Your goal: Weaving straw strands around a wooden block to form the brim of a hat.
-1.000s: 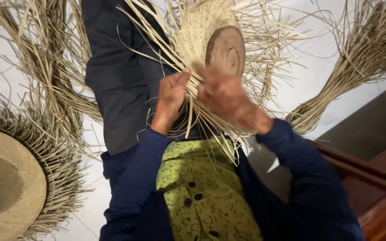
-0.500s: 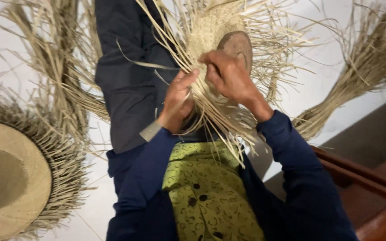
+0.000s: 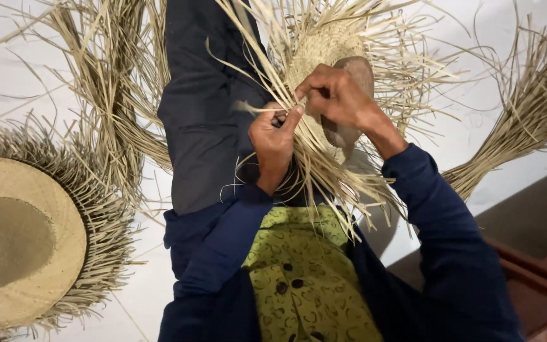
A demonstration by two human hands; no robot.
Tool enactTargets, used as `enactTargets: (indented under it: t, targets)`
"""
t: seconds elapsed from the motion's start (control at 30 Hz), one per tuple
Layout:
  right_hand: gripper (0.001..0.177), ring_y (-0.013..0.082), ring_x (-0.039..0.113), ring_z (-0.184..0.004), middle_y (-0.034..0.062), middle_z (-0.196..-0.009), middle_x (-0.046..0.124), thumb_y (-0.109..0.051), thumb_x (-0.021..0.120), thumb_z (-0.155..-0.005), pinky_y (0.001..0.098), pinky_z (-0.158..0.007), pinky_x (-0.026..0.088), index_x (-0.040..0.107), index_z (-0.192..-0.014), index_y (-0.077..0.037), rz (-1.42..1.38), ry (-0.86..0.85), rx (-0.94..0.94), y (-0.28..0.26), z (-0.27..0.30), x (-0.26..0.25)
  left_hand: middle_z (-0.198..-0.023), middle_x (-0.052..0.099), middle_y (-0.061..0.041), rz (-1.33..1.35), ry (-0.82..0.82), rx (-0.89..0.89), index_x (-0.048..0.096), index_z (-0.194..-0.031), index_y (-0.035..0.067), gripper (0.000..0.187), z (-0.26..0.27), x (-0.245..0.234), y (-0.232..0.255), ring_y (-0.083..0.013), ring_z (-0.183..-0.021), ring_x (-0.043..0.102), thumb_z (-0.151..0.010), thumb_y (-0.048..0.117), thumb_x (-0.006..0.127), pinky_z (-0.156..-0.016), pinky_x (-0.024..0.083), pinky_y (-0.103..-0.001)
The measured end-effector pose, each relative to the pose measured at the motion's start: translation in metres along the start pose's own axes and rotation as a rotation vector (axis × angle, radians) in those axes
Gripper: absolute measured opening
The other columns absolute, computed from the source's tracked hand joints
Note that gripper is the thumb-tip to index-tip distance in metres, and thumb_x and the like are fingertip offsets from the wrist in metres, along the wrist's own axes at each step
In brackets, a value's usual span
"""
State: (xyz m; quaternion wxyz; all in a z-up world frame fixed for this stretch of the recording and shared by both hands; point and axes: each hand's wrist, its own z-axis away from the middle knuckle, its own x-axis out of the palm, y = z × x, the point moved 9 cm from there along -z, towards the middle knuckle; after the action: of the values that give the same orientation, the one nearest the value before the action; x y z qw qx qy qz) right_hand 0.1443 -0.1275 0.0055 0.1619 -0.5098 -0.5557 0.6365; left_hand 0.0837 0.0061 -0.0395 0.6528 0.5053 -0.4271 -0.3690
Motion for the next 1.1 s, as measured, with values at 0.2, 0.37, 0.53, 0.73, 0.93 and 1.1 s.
enactTargets:
  t: [0.2,0.37,0.53,0.73,0.93,1.1]
  targets:
    - [0.032,0.0129,0.053,-0.068,0.0052,-0.082,0.058,-0.015,0.074,-0.084,0.0220,-0.055,0.046,0.055,-0.060,-0.007,0.423,-0.227,0.050,0.004,-0.006,0.016,-0.076,0.059,0.000,-0.577,-0.134,0.543,0.062,-0.077,0.010,0.004,0.015,0.017,0.066,-0.0181,-0.072,0.049,-0.077,0.009,0.066,-0.076,0.034,-0.030]
    - [0.009,0.0118,0.047,-0.036,0.0068,-0.055,0.059,-0.005,0.067,-0.084,0.0205,-0.028,0.034,0.072,-0.077,-0.006,0.383,-0.392,0.118,0.036,0.001,0.025,-0.078,0.062,-0.001,-0.562,-0.103,0.626,0.064,-0.081,0.008,0.007,0.020,0.017,0.080,-0.0173,-0.071,0.050,-0.076,0.004,0.068,-0.076,0.036,-0.030]
    - [0.009,0.0193,0.054,-0.055,0.0091,-0.083,0.063,-0.001,0.067,-0.077,0.0293,-0.049,0.045,0.064,-0.068,-0.001,0.396,-0.310,0.011,-0.015,-0.019,0.020,-0.077,0.060,-0.005,-0.537,-0.055,0.557,0.061,-0.083,0.005,0.013,0.018,0.011,0.069,-0.0201,-0.069,0.050,-0.078,0.012,0.071,-0.075,0.039,-0.033]
    - [0.014,0.0133,0.048,-0.055,0.0024,-0.067,0.055,0.007,0.066,-0.074,0.0245,-0.049,0.042,0.059,-0.074,-0.005,0.304,-0.239,-0.013,-0.019,-0.019,0.017,-0.084,0.061,-0.006,-0.595,-0.046,0.611,0.062,-0.089,0.004,0.020,0.021,0.013,0.071,-0.0207,-0.075,0.050,-0.075,0.008,0.076,-0.074,0.039,-0.033]
    - [0.014,0.0159,0.049,-0.057,0.0042,-0.072,0.055,-0.002,0.072,-0.074,0.0309,-0.050,0.041,0.062,-0.063,-0.002,0.405,-0.373,-0.017,-0.025,-0.021,0.026,-0.082,0.060,-0.003,-0.662,-0.050,0.583,0.060,-0.090,0.005,0.023,0.019,0.014,0.069,-0.0184,-0.075,0.050,-0.076,0.011,0.077,-0.078,0.037,-0.032]
    - [0.010,0.0243,0.052,-0.061,0.0112,-0.080,0.055,0.000,0.063,-0.079,0.0374,-0.058,0.046,0.055,-0.073,0.001,0.488,-0.404,-0.086,-0.022,-0.014,0.028,-0.086,0.059,-0.007,-0.613,-0.067,0.560,0.057,-0.090,0.001,0.022,0.016,0.015,0.073,-0.0226,-0.073,0.050,-0.075,0.007,0.073,-0.072,0.042,-0.033]
